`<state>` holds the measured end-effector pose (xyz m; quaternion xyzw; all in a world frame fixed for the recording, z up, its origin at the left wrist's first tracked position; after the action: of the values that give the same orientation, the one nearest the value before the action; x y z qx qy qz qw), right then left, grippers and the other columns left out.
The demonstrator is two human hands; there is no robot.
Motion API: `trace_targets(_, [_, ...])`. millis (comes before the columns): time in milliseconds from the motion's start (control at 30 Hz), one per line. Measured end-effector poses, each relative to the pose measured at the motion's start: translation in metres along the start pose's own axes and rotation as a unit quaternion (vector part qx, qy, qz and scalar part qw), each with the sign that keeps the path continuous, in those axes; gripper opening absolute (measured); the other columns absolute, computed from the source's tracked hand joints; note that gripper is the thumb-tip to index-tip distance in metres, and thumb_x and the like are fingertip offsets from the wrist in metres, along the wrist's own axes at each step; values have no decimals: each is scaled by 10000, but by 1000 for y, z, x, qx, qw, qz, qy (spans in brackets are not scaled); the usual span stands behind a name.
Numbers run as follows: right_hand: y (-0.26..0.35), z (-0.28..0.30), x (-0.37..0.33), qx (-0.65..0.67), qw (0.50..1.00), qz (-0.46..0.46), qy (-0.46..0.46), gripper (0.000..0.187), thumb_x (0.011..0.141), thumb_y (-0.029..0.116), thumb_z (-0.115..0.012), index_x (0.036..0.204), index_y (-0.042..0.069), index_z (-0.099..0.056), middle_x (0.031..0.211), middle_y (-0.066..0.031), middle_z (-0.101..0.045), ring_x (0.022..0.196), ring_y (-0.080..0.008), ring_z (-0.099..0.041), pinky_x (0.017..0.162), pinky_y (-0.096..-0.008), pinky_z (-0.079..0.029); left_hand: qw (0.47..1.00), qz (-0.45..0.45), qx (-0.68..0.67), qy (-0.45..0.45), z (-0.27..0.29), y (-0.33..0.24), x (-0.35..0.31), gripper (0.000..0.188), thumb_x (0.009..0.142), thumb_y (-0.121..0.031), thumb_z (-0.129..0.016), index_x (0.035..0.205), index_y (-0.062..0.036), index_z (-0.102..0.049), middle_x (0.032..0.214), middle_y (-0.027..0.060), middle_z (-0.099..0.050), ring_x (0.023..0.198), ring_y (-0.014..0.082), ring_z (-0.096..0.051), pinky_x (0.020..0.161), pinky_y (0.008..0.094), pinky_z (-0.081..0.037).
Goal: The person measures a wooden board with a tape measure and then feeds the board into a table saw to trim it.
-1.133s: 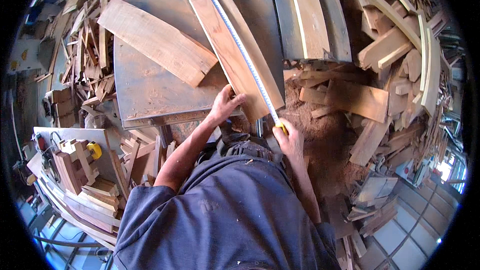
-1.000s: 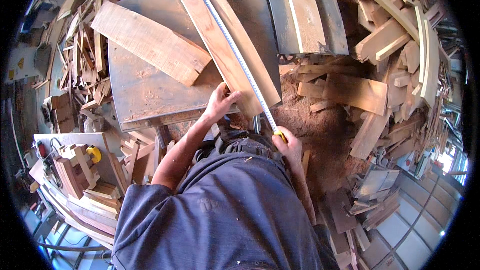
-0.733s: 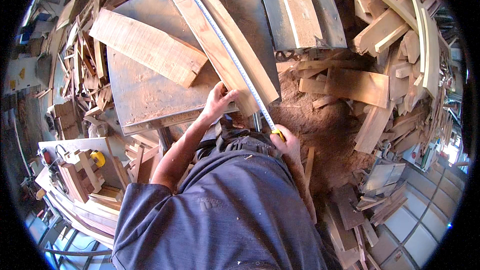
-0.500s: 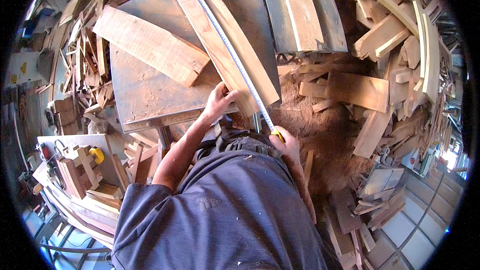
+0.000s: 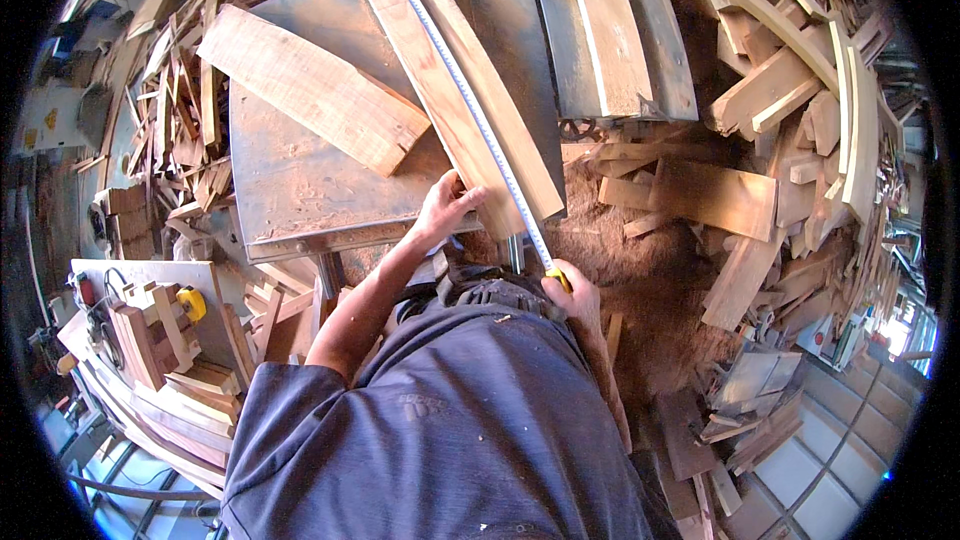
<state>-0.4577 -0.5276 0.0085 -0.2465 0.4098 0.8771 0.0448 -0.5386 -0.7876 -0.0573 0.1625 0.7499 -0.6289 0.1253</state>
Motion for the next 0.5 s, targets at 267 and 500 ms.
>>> trace_targets(267, [27,1,5,189,978,5,82,484,852,299,-660,1233,8,-594,948,-53,-660,842,-125,-588,737,-280,-485,989,1,29,-144,31,29,-4,503,895,-294,-692,1184,60,-483,1107,190,-630,977,225,-606,868,358,-495])
trace_targets(500, [75,20,1,183,973,74,121,576,821,252,-613,1329,-4,-521,1159,-107,-615,1041,-184,-574,947,-320,-436,804,-228,468,-289,74,-76,-20,531,777,-188,-722,1219,35,-529,1305,230,-488,1246,424,-419,1057,507,-341])
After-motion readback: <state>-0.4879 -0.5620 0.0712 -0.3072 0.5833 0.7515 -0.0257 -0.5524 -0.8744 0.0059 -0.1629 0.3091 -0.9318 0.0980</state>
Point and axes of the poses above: each hand's wrist, its own x-axis towards the middle knuckle, its own z-axis out of the back of the hand, y = z × x, the point moved 10 cm from there along x, towards the middle knuckle
